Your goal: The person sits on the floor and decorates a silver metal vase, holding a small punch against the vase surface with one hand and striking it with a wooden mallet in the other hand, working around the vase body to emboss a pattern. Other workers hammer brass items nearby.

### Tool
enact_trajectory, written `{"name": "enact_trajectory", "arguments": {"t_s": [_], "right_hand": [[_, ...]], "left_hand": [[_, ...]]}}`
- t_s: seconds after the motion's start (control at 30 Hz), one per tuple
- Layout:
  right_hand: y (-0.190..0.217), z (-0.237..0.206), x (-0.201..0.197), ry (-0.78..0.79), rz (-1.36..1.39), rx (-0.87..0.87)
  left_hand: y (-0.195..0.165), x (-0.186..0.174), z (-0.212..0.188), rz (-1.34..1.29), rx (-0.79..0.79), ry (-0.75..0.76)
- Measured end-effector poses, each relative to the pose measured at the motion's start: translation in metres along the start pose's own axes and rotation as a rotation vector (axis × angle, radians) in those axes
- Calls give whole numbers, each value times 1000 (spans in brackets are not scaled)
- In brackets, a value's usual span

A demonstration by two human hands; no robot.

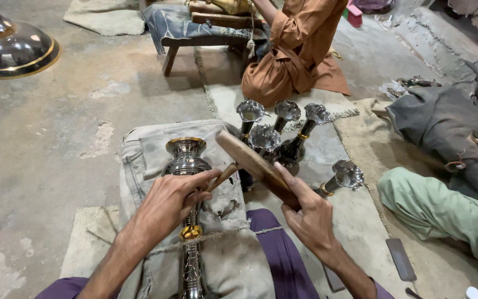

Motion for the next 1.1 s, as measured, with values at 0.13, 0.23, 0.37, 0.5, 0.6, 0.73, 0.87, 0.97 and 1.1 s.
{"name": "enact_trajectory", "arguments": {"t_s": [0.13, 0.23, 0.37, 0.5, 0.6, 0.73, 0.87, 0.97, 1.1], "right_hand": [[-5, -5, 5, -17, 290, -68], [-7, -8, 6, -75, -112, -35], [-9, -5, 3, -72, 103, -79], [3, 8, -12, -48, 0, -129], [17, 22, -28, 88, -69, -87], [42, 45, -48, 112, -347, -7], [76, 68, -61, 185, -238, -273], [98, 81, -66, 199, -535, -271], [126, 97, -68, 322, -497, -321]], "left_hand": [[3, -1, 2, 55, 66, 88], [5, -3, 3, 61, 145, 109], [6, -2, 4, 57, 187, 103], [12, -1, -4, -99, 38, 59], [13, 4, -12, -135, -36, -102], [20, 14, -17, -234, -128, -196], [22, 21, -25, -251, -167, -327], [22, 25, -31, -326, -219, -408], [19, 30, -40, -456, -234, -521]]}}
Point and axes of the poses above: each hand's wrist, its own z-axis towards the middle knuckle, its own x-axis out of the palm, y = z × x, the point moved 3 cm from there along z, towards the middle knuckle, and after that the axes turned 11 degrees about y, right-handed, at the moved point
